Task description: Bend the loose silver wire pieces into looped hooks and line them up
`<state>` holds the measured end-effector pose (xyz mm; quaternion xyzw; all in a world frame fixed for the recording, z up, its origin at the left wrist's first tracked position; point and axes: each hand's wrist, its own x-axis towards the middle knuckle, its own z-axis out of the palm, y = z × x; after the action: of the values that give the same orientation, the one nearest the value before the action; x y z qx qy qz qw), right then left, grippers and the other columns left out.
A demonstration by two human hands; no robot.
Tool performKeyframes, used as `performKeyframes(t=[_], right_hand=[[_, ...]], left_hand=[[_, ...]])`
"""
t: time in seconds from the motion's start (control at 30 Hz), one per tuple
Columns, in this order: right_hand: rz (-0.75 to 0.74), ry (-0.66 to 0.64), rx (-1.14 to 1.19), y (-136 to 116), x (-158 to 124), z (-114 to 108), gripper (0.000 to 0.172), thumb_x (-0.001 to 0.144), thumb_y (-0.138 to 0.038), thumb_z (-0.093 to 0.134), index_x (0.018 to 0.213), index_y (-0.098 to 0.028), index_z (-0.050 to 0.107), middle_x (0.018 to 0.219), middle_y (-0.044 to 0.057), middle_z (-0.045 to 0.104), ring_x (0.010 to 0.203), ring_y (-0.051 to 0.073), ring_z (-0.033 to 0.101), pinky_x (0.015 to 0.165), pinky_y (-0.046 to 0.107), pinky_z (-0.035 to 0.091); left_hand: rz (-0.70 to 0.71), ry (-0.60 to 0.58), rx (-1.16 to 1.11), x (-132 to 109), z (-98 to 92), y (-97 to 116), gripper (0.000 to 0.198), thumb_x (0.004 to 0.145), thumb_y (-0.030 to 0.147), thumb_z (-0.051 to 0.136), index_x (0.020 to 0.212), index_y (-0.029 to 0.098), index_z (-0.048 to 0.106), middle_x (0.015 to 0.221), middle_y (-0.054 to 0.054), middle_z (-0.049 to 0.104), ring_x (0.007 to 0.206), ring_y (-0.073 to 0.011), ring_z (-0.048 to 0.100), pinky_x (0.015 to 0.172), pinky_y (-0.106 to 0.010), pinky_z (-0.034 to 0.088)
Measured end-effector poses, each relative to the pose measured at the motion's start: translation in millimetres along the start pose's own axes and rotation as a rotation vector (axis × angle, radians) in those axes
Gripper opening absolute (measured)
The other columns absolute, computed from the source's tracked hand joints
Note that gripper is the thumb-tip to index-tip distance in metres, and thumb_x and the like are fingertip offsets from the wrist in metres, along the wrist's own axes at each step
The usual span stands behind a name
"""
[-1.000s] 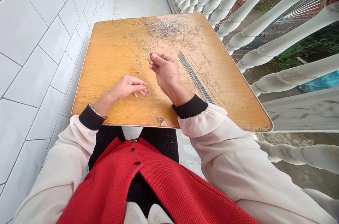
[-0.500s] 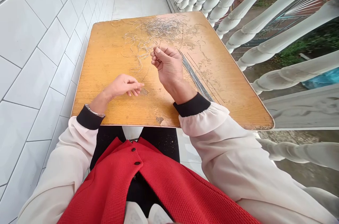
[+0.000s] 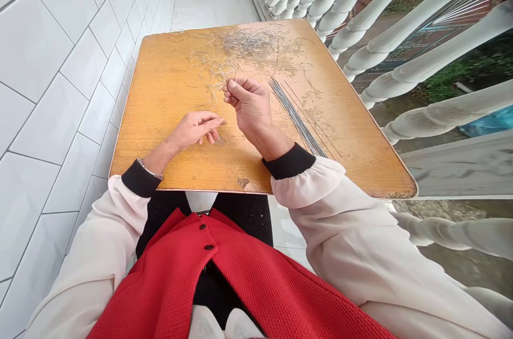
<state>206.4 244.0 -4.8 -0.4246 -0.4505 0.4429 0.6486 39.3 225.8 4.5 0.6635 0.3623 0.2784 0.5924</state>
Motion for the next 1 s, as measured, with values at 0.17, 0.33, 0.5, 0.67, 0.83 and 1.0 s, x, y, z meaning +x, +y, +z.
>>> performKeyframes(t=[0.17, 0.33, 0.5, 0.67, 0.83, 1.0], right_hand=[[-0.023, 0.0, 0.021, 1.9, -1.1, 0.9, 0.025, 0.083, -0.042, 0.083, 0.077, -0.025, 0.066, 0.078, -0.001, 0.066, 0.073, 0.012, 0.061, 0.07, 0.027, 0.053], [-0.03, 0.004, 0.007, 3.5, -2.3, 3.0, 0.026, 0.08, -0.044, 0.085, 0.075, -0.025, 0.067, 0.077, -0.001, 0.066, 0.07, 0.012, 0.059, 0.07, 0.028, 0.054], [-0.011, -0.009, 0.0, 3.8, -3.5, 2.6, 0.023, 0.081, -0.04, 0.084, 0.077, -0.024, 0.068, 0.078, -0.001, 0.067, 0.071, 0.011, 0.059, 0.071, 0.027, 0.053], [0.024, -0.033, -0.039, 3.0, -2.6, 0.1, 0.023, 0.08, -0.043, 0.082, 0.081, -0.024, 0.069, 0.082, 0.0, 0.069, 0.074, 0.012, 0.061, 0.073, 0.027, 0.054], [0.067, -0.098, -0.053, 3.6, -5.4, 3.3, 0.022, 0.079, -0.04, 0.082, 0.077, -0.023, 0.069, 0.081, 0.001, 0.068, 0.074, 0.012, 0.062, 0.074, 0.028, 0.052], [0.185, -0.223, -0.008, 6.0, -12.1, 7.6, 0.027, 0.069, -0.039, 0.089, 0.086, -0.024, 0.075, 0.081, 0.0, 0.072, 0.073, 0.012, 0.063, 0.075, 0.029, 0.053]], left_hand=[[-0.005, -0.014, -0.009, 1.0, 2.9, -0.7, 0.017, 0.096, 0.013, 0.062, 0.082, 0.011, 0.071, 0.056, 0.003, 0.067, 0.044, -0.0031, 0.059, 0.04, -0.014, 0.032], [-0.145, 0.021, -0.082, 1.2, 5.9, 3.2, 0.025, 0.098, 0.007, 0.056, 0.077, 0.009, 0.067, 0.051, 0.002, 0.066, 0.039, -0.0032, 0.057, 0.037, -0.014, 0.03], [-0.248, 0.046, -0.088, 1.1, 8.2, 4.7, 0.027, 0.101, 0.01, 0.054, 0.077, 0.01, 0.065, 0.051, 0.002, 0.065, 0.04, -0.0052, 0.059, 0.038, -0.015, 0.033], [-0.206, 0.128, 0.072, 1.6, -7.1, 2.0, 0.017, 0.093, 0.026, 0.072, 0.101, 0.011, 0.07, 0.084, -0.004, 0.076, 0.055, -0.0066, 0.067, 0.047, -0.017, 0.044], [-0.022, 0.398, 0.008, 6.9, -22.6, 13.8, 0.019, 0.099, 0.032, 0.064, 0.102, 0.014, 0.069, 0.094, -0.005, 0.077, 0.064, -0.0042, 0.064, 0.051, -0.014, 0.042], [0.041, 0.469, -0.059, 18.5, -28.1, 23.6, 0.009, 0.094, 0.012, 0.064, 0.087, 0.015, 0.068, 0.074, 0.002, 0.07, 0.061, -0.0038, 0.061, 0.052, -0.014, 0.042]])
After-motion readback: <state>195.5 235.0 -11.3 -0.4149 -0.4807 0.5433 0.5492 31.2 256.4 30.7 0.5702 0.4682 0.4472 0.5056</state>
